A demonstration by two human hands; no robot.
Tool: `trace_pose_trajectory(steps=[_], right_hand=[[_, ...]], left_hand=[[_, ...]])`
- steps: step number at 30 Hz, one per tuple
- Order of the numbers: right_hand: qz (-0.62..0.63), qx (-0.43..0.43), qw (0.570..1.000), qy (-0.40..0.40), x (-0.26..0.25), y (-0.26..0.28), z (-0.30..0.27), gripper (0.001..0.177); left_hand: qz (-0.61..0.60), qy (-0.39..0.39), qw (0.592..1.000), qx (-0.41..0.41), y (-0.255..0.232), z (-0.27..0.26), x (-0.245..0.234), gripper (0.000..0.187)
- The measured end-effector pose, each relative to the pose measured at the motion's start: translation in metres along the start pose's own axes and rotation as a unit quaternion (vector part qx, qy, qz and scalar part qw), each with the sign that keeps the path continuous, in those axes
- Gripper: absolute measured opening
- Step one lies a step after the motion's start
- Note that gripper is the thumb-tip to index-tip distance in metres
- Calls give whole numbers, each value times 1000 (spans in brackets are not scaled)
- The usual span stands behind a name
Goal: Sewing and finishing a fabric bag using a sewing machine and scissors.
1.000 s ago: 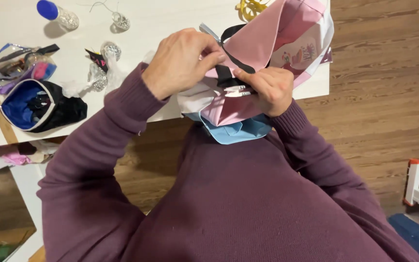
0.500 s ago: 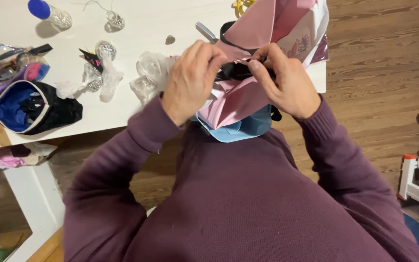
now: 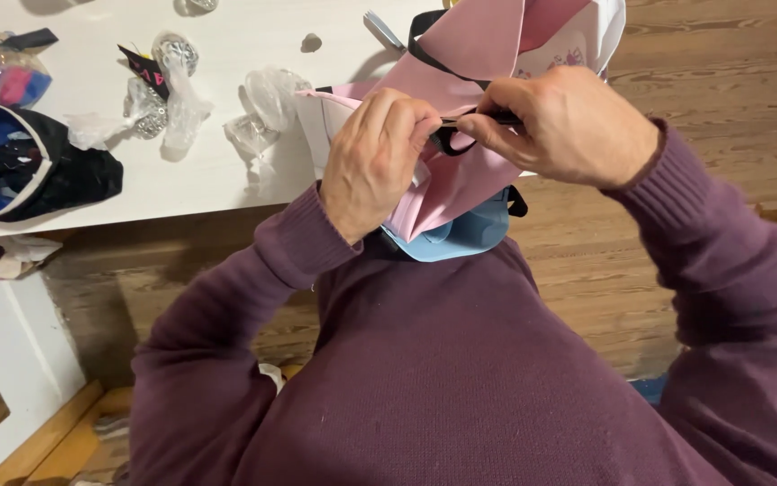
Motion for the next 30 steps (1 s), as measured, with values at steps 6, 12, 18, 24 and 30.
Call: trace_pose_trajectory(steps=[6,12,18,24,30], right_hand=[[1,-34,998,55,-8,-1,19,41],[-24,-30,994,106,-3,0,27,41],[-111,-52,987,100,5,-2,22,46],[-8,-51,999,5,-14,11,14,37],[79,-116,982,-124,20,11,9,37]], left_hand=[[-8,-10,1000,-7,-1,-2,-1,13],[-31,-15,999,-39,-3,-1,-5,12],[-42,-22,996,-71,-4,0,-7,10],[-103,-52,982,-147,-3,-2,-15,9],[-278,-58,923,-258,30,-3,-12,16]])
Point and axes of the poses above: each hand's wrist, its own z-axis towards the middle knuckle, its own x-axis out of the palm, y = z × x, the point moved 5 cm from there along z, towards the middle knuckle, and after that the axes turned 6 degrees about -x, right-handed, at the moved point
